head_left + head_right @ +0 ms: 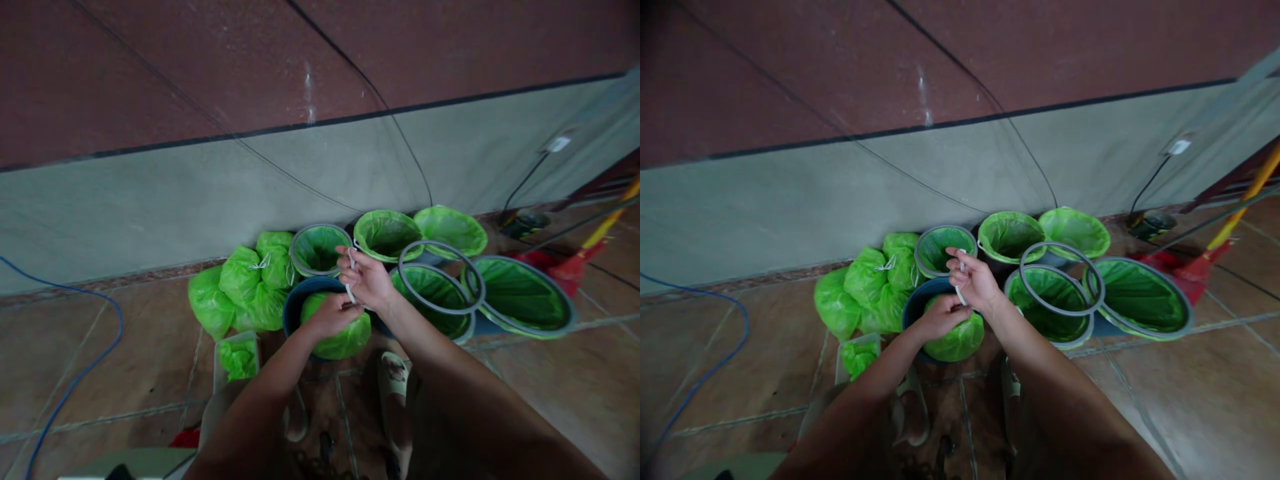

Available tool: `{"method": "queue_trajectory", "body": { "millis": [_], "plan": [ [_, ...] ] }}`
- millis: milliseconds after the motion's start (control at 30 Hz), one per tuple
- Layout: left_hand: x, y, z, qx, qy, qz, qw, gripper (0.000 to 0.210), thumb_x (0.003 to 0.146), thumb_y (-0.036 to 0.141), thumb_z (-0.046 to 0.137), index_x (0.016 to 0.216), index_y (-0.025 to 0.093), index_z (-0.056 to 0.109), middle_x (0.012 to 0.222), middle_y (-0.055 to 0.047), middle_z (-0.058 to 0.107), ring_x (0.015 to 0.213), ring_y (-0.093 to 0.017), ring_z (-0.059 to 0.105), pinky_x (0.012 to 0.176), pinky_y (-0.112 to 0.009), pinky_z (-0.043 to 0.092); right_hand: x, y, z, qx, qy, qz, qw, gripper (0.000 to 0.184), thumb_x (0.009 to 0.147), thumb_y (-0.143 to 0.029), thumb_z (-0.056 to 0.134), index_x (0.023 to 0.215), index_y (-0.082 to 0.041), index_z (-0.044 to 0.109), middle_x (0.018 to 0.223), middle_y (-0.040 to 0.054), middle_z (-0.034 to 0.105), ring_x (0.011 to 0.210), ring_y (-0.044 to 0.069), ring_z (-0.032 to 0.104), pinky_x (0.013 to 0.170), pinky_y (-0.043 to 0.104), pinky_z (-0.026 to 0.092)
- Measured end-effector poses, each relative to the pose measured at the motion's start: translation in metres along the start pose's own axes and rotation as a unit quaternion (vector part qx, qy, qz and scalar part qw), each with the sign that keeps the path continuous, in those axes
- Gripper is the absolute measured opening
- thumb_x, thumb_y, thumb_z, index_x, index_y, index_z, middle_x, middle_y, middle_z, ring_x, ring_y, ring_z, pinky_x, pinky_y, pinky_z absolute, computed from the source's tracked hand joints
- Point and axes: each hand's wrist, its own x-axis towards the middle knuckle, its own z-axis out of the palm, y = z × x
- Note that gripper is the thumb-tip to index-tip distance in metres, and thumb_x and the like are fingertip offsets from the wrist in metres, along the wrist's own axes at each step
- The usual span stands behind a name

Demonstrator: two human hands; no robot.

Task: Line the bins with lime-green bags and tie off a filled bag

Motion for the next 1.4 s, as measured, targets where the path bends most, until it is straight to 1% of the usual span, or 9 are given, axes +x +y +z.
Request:
{"method": "queue_trajectory", "body": {
  "millis": [133,333,400,500,700,900,1100,1233,1400],
  "plan": [
    [0.002,-0.010,-0.006,-0.018,0.089,-0.039,0.995,0.032,0.089,0.036,0.050,0.070,0.016,0.067,0.057,0.002,0.054,0.053,-0.010,0.042,0.054,-0.024,0.032,0.002,0.012,-0.013,-0.185,0.082,0.001,0.979,0.042,0.079,-0.056,0.069,0.105,-0.024,0.060,0.082,0.0001,0.065,0.068,0.013,0.058,0.064,0.024,0.047],
    [0.008,-0.030,-0.029,-0.098,0.196,-0.072,0.973,0.033,0.082,0.042,0.060,0.070,0.013,0.071,0.062,-0.002,0.064,0.053,-0.010,0.048,0.055,-0.024,0.035,-0.010,0.021,-0.032,-0.592,0.013,-0.014,0.806,0.023,0.086,-0.038,0.059,0.075,-0.020,0.067,0.063,0.0002,0.062,0.061,0.014,0.054,0.062,0.026,0.039],
    [0.009,-0.032,-0.036,-0.100,0.199,-0.076,0.972,0.028,0.078,0.040,0.065,0.075,0.014,0.074,0.066,-0.003,0.068,0.057,-0.012,0.054,0.058,-0.024,0.040,-0.014,0.021,-0.034,-0.611,-0.019,0.001,0.791,0.024,0.087,-0.033,0.055,0.073,-0.019,0.068,0.059,-0.0006,0.061,0.056,0.012,0.051,0.058,0.025,0.036],
    [0.008,-0.029,-0.043,-0.035,0.176,-0.055,0.982,0.018,0.076,0.031,0.067,0.078,0.016,0.076,0.071,-0.002,0.071,0.065,-0.015,0.061,0.066,-0.026,0.047,-0.014,0.022,-0.038,-0.579,-0.058,0.034,0.813,0.025,0.084,-0.036,0.057,0.072,-0.018,0.070,0.058,-0.0014,0.062,0.053,0.011,0.050,0.056,0.024,0.037],
    [-0.003,-0.008,-0.044,0.170,0.091,0.078,0.978,0.019,0.080,0.016,0.058,0.084,0.022,0.076,0.085,-0.002,0.076,0.081,-0.019,0.068,0.096,-0.036,0.046,-0.003,0.024,-0.043,-0.467,-0.003,-0.040,0.883,0.019,0.079,-0.029,0.058,0.084,-0.020,0.074,0.086,0.0024,0.074,0.080,0.016,0.063,0.080,0.030,0.049],
    [-0.011,0.003,-0.050,0.291,0.072,0.160,0.940,0.021,0.084,0.015,0.058,0.094,0.024,0.074,0.089,-0.002,0.076,0.089,-0.020,0.069,0.113,-0.045,0.030,-0.010,0.027,-0.034,-0.376,-0.076,0.074,0.921,0.019,0.073,-0.035,0.067,0.076,-0.016,0.070,0.065,-0.0022,0.062,0.058,0.010,0.049,0.058,0.023,0.040],
    [-0.013,0.000,-0.049,0.387,0.120,0.205,0.891,0.028,0.088,0.015,0.059,0.113,0.023,0.070,0.099,-0.007,0.075,0.095,-0.022,0.068,0.113,-0.047,0.035,-0.013,0.022,-0.029,-0.309,-0.116,0.072,0.941,0.022,0.069,-0.034,0.074,0.082,-0.016,0.072,0.064,-0.0047,0.058,0.056,0.006,0.040,0.055,0.020,0.031],
    [-0.012,-0.007,-0.045,0.337,0.182,0.249,0.890,0.021,0.095,0.023,0.054,0.106,0.020,0.071,0.102,-0.008,0.071,0.096,-0.019,0.066,0.097,-0.036,0.049,-0.015,0.023,-0.030,-0.249,-0.109,0.117,0.955,0.033,0.066,-0.042,0.080,0.085,-0.016,0.073,0.067,-0.0026,0.061,0.059,0.008,0.046,0.058,0.022,0.034],
    [-0.008,-0.011,-0.043,0.232,0.245,0.281,0.899,0.019,0.098,0.024,0.052,0.099,0.019,0.070,0.092,-0.005,0.066,0.086,-0.014,0.065,0.078,-0.025,0.053,-0.011,0.030,-0.035,-0.267,-0.051,0.066,0.960,0.033,0.065,-0.044,0.080,0.081,-0.016,0.074,0.068,-0.0015,0.062,0.060,0.009,0.046,0.060,0.024,0.036]
  ]
}}
